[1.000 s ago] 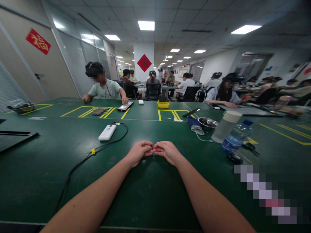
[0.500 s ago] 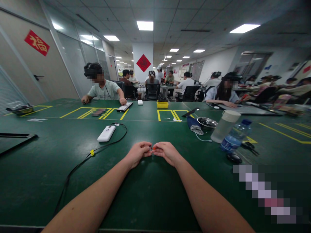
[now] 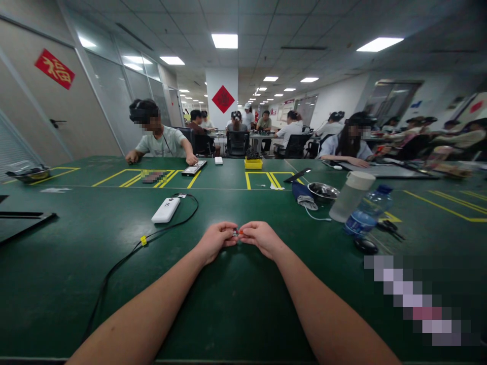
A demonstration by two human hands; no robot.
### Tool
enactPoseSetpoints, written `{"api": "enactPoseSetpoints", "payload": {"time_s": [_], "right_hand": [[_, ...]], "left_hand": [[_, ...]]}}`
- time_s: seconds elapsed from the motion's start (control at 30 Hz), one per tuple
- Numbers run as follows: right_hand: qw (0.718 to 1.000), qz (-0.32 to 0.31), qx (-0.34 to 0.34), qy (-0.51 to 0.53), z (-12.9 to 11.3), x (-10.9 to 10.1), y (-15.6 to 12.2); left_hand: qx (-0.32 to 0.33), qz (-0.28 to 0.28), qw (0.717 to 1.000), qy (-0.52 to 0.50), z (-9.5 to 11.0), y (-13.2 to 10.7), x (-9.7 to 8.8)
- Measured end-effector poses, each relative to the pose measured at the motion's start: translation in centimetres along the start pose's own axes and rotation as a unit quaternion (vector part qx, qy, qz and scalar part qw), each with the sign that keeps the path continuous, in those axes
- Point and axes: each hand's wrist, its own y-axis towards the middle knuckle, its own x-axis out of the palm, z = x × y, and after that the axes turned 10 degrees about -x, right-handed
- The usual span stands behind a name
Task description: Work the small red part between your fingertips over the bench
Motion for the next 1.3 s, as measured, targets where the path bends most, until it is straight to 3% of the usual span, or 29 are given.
{"api": "enactPoseSetpoints", "payload": {"time_s": [0.4, 0.67, 1.3], "right_hand": [[1.000, -0.001, -0.011, -0.019, -0.02, 0.04, -0.20], [0.999, -0.014, 0.009, 0.039, -0.08, -0.01, 0.02], [1.000, -0.013, 0.009, 0.025, -0.25, 0.02, -0.04]], "left_hand": [[0.007, -0.004, 1.000, 0.021, 0.00, -0.09, 0.27], [0.014, -0.013, 1.000, 0.014, -0.06, -0.06, 0.16], [-0.009, 0.019, 1.000, 0.006, 0.31, -0.16, 0.35]]}}
